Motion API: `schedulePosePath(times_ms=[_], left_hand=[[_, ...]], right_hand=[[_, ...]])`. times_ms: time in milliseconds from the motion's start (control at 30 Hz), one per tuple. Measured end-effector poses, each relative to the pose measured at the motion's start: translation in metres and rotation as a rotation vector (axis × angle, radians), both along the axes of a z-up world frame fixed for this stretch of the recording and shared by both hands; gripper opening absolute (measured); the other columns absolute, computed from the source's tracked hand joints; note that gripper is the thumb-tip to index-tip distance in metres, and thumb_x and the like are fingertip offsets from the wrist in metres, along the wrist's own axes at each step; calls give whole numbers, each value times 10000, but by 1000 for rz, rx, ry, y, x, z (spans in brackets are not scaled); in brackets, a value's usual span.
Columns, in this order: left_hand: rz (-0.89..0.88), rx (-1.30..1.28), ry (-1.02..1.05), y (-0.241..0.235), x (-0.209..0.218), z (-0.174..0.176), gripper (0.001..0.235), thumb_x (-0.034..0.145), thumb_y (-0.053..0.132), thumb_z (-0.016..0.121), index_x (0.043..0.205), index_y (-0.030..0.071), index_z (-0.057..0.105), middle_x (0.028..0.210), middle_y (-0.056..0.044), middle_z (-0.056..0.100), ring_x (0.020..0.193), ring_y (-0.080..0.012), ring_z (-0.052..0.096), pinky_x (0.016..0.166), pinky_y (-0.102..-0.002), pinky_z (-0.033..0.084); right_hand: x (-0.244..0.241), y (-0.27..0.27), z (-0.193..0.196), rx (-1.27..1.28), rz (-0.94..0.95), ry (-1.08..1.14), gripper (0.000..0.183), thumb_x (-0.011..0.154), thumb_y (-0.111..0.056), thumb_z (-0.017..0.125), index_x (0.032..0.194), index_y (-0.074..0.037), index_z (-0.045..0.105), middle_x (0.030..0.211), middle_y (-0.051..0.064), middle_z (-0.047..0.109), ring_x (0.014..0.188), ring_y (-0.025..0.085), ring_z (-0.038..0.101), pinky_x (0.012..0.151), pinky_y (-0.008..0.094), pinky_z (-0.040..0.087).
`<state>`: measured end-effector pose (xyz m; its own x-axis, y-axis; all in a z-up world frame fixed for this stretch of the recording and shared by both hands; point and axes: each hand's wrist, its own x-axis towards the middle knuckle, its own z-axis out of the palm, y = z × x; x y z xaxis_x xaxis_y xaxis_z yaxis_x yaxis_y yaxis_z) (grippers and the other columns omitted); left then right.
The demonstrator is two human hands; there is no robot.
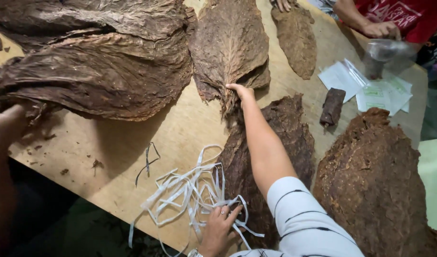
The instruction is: Cutting plastic strips and using them to tie bundles of dried leaves on a work table.
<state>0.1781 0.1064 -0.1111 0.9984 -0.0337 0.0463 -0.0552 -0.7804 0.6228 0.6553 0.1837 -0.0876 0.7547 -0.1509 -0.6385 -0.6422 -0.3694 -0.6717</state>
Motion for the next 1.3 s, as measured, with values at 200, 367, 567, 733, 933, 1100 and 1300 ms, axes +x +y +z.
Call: schedulePosePath(times_ms=[200, 367, 567, 733, 933, 1100, 1300], left_hand=[[31, -2, 18, 1, 3, 13, 766, 814, 448, 850, 1449, 155, 535, 1113, -103, 553, 964, -290, 485, 799, -420, 441], [48, -25, -63, 0, 6, 5, 774, 697, 314, 830, 1398, 112, 572, 1085, -138, 574, 934, -331, 505, 735, -447, 457], [19, -3, -68, -1, 4, 0, 824, 649, 277, 838, 1413, 160, 552, 1100, -172, 550, 962, -391, 536, 789, -483, 465], [-18, -43, -23, -3, 3, 2, 729, 745, 353, 787, 1412, 174, 553, 1113, -192, 546, 999, -409, 514, 840, -494, 445], [-71, 125, 47, 1, 0, -20, 826, 774, 428, 833, 1488, 187, 496, 1215, -239, 508, 1089, -438, 476, 886, -521, 438], [-15, 82, 74, 7, 13, -45, 764, 617, 289, 945, 1303, 185, 624, 1267, -156, 525, 1183, -402, 522, 956, -523, 495], [-16, 87, 55, 21, 17, -14, 665, 684, 337, 929, 1254, 212, 611, 1152, -166, 548, 1055, -431, 582, 891, -530, 527]], right_hand=[[5, 0, 8, 134, 171, 73, 981, 523, -515, 823, 1434, -218, 616, 1595, 36, 489, 1499, 264, 372, 1213, 481, 264], [4, -34, 66, 355, 189, 46, 677, 595, -452, 790, 1195, -156, 679, 1103, 85, 679, 954, 228, 635, 760, 377, 519], [-63, -129, 147, 730, 174, 65, 400, 701, -300, 804, 970, -12, 734, 764, 117, 746, 619, 239, 713, 569, 359, 624], [-189, -226, 208, 892, 121, 12, 334, 823, -166, 725, 1102, 17, 737, 1007, 194, 783, 924, 314, 773, 855, 411, 657], [-327, -336, 137, 225, 350, -165, 313, 821, -497, 745, 710, -232, 620, 542, -112, 421, 444, 35, 364, 448, 205, 263], [-360, -397, -29, 308, -189, -72, 615, 558, -121, 995, 1042, 28, 646, 868, 197, 725, 757, 280, 759, 650, 375, 628], [-359, -310, 162, 295, 9, -142, 283, 673, -291, 880, 692, -125, 652, 595, -29, 562, 552, 80, 606, 505, 205, 463]])
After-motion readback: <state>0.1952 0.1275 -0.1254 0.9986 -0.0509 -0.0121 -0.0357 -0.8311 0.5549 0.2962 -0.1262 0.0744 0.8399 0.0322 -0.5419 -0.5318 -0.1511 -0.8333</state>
